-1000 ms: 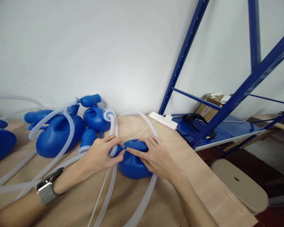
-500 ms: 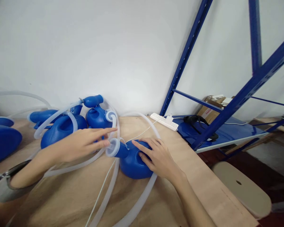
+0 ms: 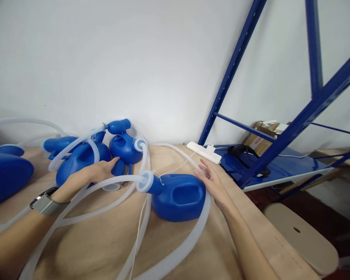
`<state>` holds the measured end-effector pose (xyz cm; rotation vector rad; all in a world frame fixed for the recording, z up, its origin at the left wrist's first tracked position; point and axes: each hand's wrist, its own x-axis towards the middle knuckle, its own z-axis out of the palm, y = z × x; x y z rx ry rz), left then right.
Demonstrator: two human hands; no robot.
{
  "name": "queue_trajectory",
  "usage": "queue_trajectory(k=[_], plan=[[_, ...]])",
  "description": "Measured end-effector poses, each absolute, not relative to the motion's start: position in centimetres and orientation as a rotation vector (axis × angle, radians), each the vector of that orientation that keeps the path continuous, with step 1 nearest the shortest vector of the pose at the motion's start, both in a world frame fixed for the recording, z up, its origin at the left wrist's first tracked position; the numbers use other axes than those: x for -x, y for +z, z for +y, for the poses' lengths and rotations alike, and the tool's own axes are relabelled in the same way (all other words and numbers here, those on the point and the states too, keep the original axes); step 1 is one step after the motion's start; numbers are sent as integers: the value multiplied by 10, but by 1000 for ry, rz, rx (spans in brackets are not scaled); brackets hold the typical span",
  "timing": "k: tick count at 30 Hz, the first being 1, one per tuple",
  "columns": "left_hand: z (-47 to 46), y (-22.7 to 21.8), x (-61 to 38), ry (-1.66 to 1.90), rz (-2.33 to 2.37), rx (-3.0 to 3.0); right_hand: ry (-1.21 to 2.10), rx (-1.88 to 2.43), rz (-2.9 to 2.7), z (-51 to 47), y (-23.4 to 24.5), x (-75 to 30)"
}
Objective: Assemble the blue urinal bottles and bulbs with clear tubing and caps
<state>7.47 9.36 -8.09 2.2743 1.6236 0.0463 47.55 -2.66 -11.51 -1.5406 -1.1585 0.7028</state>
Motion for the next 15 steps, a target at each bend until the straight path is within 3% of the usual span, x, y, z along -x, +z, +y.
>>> queue_trajectory(k=[5, 15], plan=[[91, -55, -58, -9, 1643, -2310, 921, 1320, -868, -23, -119, -481], [67, 6, -31, 838, 1628, -2500, 400, 790, -756, -37, -81, -488]])
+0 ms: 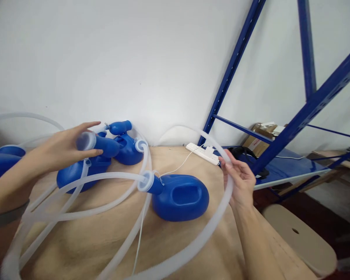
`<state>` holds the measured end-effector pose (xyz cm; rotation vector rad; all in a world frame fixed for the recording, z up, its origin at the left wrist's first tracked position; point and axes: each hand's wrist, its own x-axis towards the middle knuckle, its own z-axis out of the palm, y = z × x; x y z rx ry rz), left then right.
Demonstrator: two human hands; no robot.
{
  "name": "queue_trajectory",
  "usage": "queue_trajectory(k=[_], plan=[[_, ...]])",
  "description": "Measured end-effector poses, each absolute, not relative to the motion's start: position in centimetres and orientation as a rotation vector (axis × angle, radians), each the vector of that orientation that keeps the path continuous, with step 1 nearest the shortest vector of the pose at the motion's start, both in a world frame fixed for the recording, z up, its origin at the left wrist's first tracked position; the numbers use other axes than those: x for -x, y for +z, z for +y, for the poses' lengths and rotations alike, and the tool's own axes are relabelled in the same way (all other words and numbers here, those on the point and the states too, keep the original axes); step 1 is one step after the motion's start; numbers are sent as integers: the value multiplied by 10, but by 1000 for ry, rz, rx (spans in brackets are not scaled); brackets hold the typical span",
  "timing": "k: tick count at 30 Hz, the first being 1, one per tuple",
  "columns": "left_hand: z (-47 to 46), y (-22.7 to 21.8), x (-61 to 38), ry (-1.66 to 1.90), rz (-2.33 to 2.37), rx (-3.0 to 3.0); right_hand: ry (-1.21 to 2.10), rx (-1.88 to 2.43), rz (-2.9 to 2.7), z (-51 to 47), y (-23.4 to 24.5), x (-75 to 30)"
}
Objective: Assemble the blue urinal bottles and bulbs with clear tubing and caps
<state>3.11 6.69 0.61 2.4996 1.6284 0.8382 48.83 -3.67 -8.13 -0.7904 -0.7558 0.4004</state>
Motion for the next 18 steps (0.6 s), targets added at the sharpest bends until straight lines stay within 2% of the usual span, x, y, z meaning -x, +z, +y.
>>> queue_trajectory(k=[5, 11, 14, 18], plan=[[57, 13, -44, 1192, 1524, -2030, 609, 555, -657, -49, -81, -508], [68, -4, -56, 1253, 1165, -1959, 670, 373, -561, -43, -88, -511], [72, -10, -57, 1228, 1163, -2051, 685, 512, -617, -36, -92, -506], [71, -10, -59, 1198, 1153, -2115, 920, 1019, -928, -34, -95, -496]])
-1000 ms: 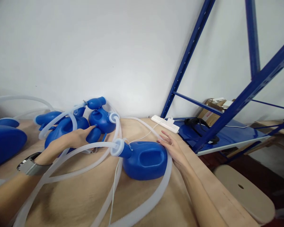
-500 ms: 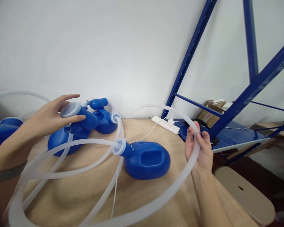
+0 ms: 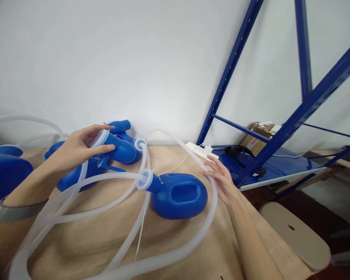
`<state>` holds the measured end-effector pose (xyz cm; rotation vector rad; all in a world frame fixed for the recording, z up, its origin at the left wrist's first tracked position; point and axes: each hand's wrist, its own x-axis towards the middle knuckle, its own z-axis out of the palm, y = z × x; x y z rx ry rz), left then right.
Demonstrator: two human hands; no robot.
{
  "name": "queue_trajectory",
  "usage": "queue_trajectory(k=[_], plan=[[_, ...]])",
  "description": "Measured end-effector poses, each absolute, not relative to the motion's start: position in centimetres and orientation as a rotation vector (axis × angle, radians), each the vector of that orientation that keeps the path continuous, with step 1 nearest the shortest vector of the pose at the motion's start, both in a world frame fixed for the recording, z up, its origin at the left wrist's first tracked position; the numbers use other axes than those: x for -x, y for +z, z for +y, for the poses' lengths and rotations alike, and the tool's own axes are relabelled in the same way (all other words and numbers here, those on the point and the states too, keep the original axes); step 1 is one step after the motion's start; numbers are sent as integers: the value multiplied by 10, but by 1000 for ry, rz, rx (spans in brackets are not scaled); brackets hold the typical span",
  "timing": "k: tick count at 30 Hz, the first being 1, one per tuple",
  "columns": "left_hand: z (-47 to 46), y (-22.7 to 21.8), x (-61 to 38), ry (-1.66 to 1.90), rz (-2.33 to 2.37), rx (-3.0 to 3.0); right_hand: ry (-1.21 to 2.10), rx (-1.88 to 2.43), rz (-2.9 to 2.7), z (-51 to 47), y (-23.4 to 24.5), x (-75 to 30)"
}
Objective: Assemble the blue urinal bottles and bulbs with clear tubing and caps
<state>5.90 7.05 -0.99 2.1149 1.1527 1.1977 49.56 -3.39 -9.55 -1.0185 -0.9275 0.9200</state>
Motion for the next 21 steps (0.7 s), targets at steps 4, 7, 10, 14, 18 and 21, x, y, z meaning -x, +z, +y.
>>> queue_trajectory(k=[4, 7, 10, 14, 18, 21], plan=[[69, -8, -60, 1201, 1134, -2103, 1067, 1378, -1122, -36, -89, -491], [69, -8, -59, 1203, 1136, -2094, 1001, 1682, -1164, -28, -77, -494], [70, -8, -57, 1205, 1144, -2097, 932, 1905, -1245, -8, -64, -500], [68, -7, -55, 1195, 1147, -2126, 885, 1904, -1239, 21, -57, -502], [67, -7, -54, 1191, 1144, -2117, 692, 1735, -1061, 40, -62, -495], [68, -8, -53, 1172, 1145, -2122, 508, 1493, -919, 44, -62, -488]])
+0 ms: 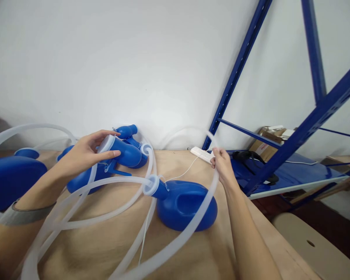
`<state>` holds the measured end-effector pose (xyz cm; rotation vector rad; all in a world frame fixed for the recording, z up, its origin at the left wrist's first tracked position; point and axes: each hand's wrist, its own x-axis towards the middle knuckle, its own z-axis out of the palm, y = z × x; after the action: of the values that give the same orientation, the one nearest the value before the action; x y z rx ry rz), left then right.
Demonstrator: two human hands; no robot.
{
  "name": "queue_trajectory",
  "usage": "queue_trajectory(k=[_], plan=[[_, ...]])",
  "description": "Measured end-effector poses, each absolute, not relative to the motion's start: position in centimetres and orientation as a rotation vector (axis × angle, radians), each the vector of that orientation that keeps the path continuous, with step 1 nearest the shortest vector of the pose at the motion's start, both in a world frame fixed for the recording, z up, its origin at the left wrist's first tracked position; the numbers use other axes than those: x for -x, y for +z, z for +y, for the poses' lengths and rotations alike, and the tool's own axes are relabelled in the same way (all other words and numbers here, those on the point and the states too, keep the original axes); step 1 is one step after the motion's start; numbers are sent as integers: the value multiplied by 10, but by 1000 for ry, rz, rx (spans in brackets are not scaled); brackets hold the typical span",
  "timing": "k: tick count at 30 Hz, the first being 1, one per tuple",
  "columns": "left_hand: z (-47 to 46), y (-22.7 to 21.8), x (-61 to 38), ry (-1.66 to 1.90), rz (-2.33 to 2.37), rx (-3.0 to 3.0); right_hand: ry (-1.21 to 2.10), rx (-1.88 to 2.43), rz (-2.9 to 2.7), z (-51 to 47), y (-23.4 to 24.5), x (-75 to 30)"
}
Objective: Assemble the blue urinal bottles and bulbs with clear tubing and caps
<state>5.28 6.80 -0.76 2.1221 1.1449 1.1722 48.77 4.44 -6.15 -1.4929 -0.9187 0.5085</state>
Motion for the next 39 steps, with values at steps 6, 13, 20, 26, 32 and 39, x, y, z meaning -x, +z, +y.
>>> queue_trajectory(k=[6, 13, 20, 26, 32, 39], plan=[[73, -12, -48, 1164, 1153, -2144, 314, 1037, -818, 28, -34, -484], [72, -14, -50, 1165, 1112, -2121, 478, 1104, -1082, -3, -5, -491], [75, -14, -48, 1173, 955, -1798, 537, 981, -1152, -12, -8, -515], [76, -18, -45, 955, 888, -1831, 635, 783, -1098, 2, -27, -517], [65, -13, -56, 624, 837, -2204, 762, 826, -1158, 17, -43, -496], [59, -14, -63, 674, 874, -2423, 727, 1064, -1255, 36, -61, -494]])
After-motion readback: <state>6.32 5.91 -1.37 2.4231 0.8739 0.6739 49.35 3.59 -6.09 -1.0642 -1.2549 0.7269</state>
